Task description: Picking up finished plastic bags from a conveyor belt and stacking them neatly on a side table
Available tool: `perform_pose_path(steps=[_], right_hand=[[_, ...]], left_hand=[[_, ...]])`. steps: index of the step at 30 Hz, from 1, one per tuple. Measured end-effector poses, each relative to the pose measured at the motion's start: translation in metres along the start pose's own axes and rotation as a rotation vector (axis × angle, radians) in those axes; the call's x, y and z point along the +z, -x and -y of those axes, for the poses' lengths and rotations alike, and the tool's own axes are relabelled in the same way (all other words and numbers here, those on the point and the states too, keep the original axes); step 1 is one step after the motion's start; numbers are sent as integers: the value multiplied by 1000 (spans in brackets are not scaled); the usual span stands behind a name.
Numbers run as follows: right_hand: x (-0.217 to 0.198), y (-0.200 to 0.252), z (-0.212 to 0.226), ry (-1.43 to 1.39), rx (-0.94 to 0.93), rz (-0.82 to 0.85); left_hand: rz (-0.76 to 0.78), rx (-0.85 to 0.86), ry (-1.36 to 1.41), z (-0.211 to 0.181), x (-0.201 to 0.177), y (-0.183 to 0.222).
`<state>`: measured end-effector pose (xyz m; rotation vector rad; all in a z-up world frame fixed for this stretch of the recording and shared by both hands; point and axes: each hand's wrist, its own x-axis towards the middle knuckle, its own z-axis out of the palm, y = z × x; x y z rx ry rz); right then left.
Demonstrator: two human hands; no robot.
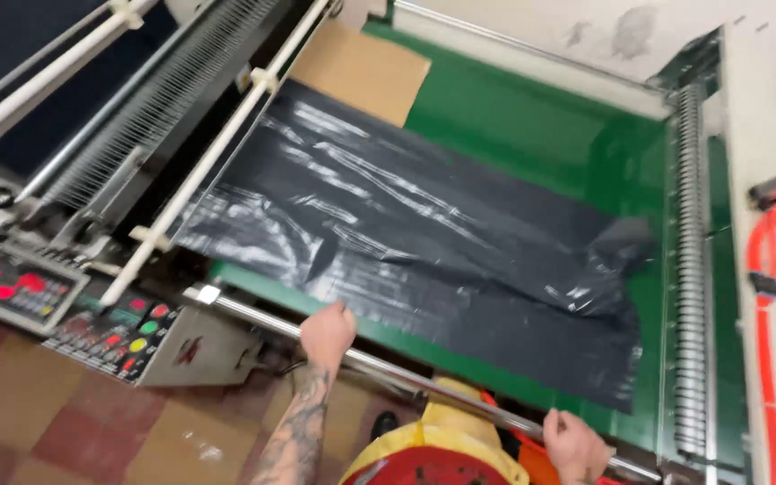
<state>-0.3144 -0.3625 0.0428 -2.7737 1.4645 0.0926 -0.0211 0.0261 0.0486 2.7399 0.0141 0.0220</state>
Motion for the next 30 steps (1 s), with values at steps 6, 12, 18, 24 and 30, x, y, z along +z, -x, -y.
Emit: perform_pose_path(steps=[6,12,18,24,30], right_hand=[[-97,-10,53,116,46,627],[-84,-25,54,179,102,663],[-57,-29,42,114,70,539],[-92,2,47,147,50,435],[-101,-5,54,139,25,500]], left_hand=[[2,-8,89,-5,-6,-12],[211,14,36,-23,-39,-12],[109,40,51,-21,-35,-13],[35,31,71,-15,-17,-3],[-45,30,94,-16,-13,-5]])
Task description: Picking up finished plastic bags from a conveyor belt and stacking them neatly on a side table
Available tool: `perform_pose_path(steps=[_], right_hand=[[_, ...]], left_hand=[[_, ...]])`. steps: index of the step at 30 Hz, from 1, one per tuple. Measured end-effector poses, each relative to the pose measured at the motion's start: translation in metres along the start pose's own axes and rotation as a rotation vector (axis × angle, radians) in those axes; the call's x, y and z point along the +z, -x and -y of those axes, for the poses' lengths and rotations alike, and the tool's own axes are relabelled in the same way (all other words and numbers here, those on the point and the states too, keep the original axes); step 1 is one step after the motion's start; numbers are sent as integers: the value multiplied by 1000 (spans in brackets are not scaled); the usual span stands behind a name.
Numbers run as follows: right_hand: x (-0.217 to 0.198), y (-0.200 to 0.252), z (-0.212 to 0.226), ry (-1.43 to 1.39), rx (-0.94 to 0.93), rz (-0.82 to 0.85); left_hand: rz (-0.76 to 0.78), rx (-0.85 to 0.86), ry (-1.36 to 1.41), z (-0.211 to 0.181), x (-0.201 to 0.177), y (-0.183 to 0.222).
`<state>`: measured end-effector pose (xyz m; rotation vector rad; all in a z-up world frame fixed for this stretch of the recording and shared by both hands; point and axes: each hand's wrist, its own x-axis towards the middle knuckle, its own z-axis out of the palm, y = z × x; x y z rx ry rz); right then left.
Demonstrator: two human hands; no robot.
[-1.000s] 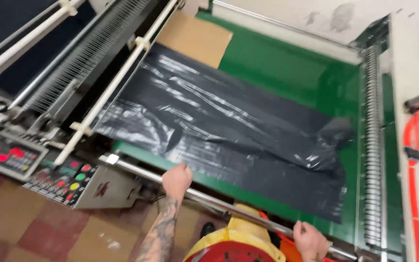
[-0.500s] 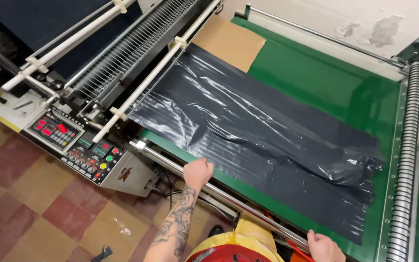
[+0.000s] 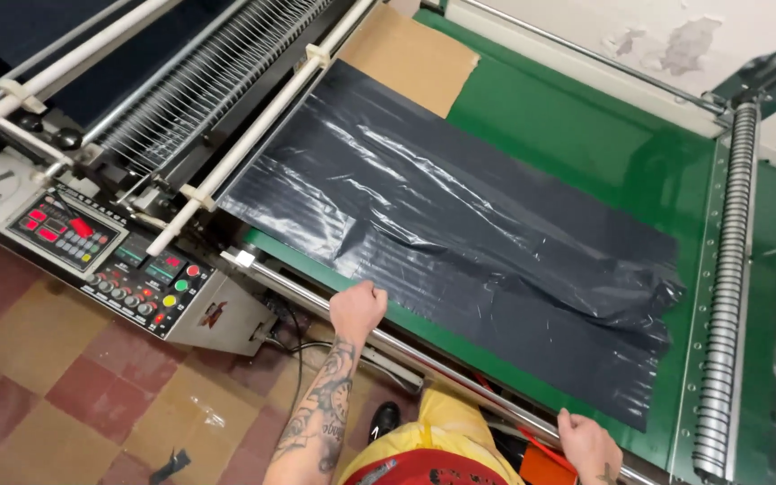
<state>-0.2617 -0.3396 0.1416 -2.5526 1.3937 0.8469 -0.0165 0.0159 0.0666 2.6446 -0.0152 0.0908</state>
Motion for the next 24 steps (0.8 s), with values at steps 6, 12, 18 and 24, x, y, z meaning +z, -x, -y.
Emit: perform_pose_path(steps=[6,12,18,24], right_hand=[[-3,0,27,12,-91,105],[31,-13,96,-245,-511,-20],[16,41,185,-394,-966,91],[7,15,245,-1084,-1130,442]], left_hand=[[-161,46,41,2,1,-2],[-167,49,31,3,3,-9],[59,68,26,1,-16,-7],[113,-2,-61,1,-19,-6]])
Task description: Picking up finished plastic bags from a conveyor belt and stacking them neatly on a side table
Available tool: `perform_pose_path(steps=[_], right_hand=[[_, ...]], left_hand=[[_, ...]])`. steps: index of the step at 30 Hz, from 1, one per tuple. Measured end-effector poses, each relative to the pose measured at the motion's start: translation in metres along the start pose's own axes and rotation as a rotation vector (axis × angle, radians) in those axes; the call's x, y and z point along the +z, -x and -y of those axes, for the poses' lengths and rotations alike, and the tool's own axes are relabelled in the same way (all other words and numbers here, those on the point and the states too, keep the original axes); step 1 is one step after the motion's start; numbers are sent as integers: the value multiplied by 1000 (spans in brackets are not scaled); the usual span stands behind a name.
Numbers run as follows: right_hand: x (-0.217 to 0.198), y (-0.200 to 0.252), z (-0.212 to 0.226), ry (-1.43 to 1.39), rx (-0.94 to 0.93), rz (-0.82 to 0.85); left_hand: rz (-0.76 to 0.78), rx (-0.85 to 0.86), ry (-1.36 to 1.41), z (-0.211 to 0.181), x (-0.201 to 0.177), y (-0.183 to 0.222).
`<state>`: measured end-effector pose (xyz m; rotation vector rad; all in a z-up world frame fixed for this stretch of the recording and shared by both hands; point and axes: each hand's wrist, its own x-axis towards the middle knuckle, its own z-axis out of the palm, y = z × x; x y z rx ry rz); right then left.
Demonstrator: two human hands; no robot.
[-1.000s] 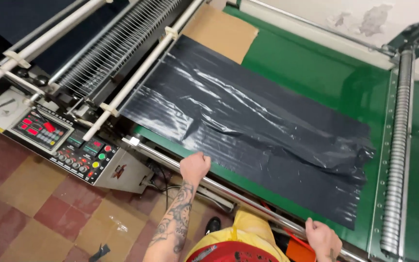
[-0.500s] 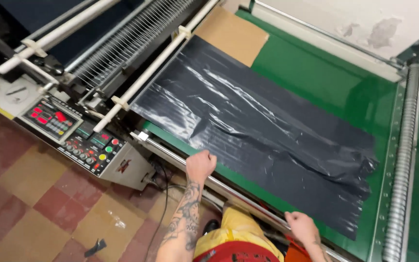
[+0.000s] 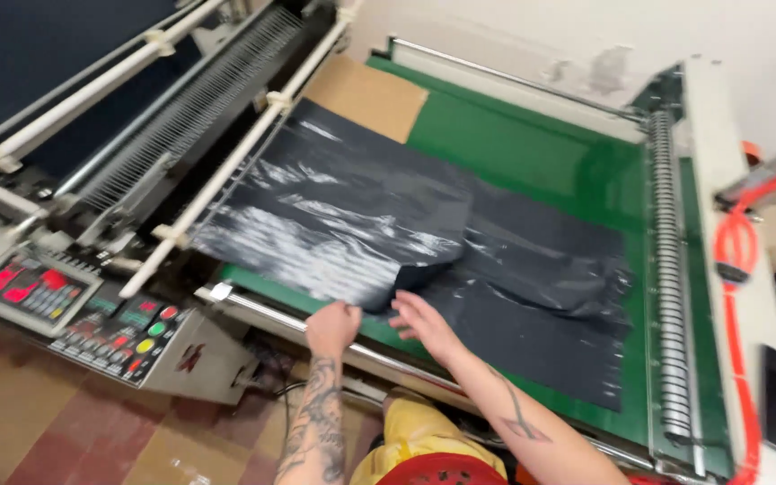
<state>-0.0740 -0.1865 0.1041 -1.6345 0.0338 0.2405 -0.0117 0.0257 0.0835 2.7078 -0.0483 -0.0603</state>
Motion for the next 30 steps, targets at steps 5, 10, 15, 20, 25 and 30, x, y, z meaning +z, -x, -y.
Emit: perform_pose_path(steps=[5,10,15,20,25,30], right_hand=[[-76,-33,-4,-132,-86,-562],[-207,71,-106,652,59,-1331],[-163,207,-74,995,209,-1041],[-128,228,-78,1289,728,-594],[-127,218,-61,1216,813,-555],[-117,210,-30,1132,917,-499]], left_hand=[[43,-45,-45,6,5,-1],[-17,-4,-33,1,-8,13],[-141,-14,58,6,16,4],[-104,20,55,3,12,2],[8,25,17,-5,-4,3],[321,131,-167,-24,-46,-3]])
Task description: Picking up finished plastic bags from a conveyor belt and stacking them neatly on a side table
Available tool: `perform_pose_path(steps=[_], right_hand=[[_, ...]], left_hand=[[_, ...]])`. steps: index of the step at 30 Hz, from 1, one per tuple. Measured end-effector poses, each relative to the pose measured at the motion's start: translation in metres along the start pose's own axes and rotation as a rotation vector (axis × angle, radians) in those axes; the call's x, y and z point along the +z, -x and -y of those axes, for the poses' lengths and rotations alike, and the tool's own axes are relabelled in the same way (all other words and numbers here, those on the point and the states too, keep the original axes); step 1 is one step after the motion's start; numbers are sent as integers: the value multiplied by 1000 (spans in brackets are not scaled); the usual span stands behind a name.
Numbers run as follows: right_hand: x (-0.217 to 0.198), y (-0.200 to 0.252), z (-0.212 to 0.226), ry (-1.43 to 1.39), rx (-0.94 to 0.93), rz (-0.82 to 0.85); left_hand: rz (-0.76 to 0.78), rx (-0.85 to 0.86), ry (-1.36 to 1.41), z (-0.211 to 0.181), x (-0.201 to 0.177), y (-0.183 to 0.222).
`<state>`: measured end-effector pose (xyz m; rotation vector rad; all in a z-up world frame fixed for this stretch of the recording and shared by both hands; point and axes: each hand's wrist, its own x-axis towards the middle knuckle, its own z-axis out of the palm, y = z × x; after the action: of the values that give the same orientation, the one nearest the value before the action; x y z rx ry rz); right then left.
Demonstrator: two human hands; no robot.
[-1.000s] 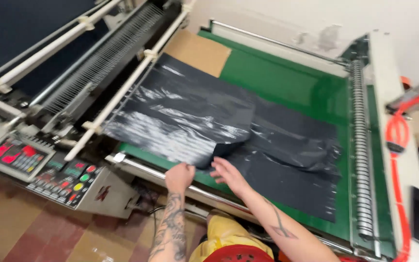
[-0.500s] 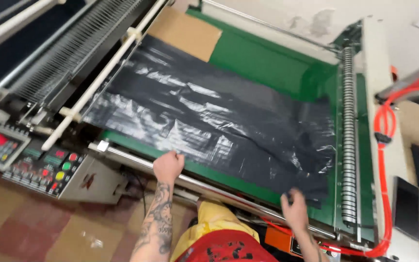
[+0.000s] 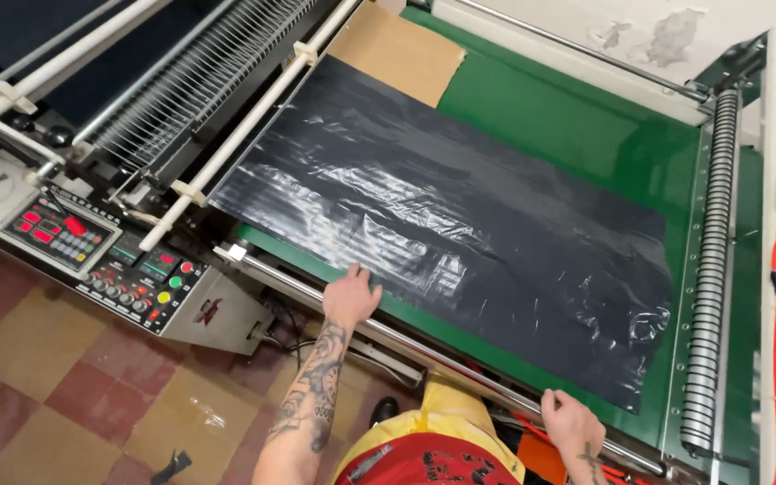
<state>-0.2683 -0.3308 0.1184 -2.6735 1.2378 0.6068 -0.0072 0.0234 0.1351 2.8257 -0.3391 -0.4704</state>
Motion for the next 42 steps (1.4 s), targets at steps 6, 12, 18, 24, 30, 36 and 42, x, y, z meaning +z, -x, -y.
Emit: perform_pose_path(steps=[6,12,18,24,30,36,42], right_hand=[[-19,7,5,-1,-50,66],[-19,1,38,-61,-16,282],[-26,35,130,-383,-517,321],[-36,20,203,-984,-978,364],[-45,-103,194,-659,-1007,-247],[60,-233,4,-1864,-246,-603],[21,-3,-22,-397,-98,-14]], left_hand=[[141,-46,1,-2,4,4],[-533,56,212,18,57,-5],[-415,-23,186,15,46,-2],[-365,-65,176,12,33,4],[-233,-109,113,9,26,3],[-172,-136,80,4,21,4],[-186,-197,143,-2,22,3]])
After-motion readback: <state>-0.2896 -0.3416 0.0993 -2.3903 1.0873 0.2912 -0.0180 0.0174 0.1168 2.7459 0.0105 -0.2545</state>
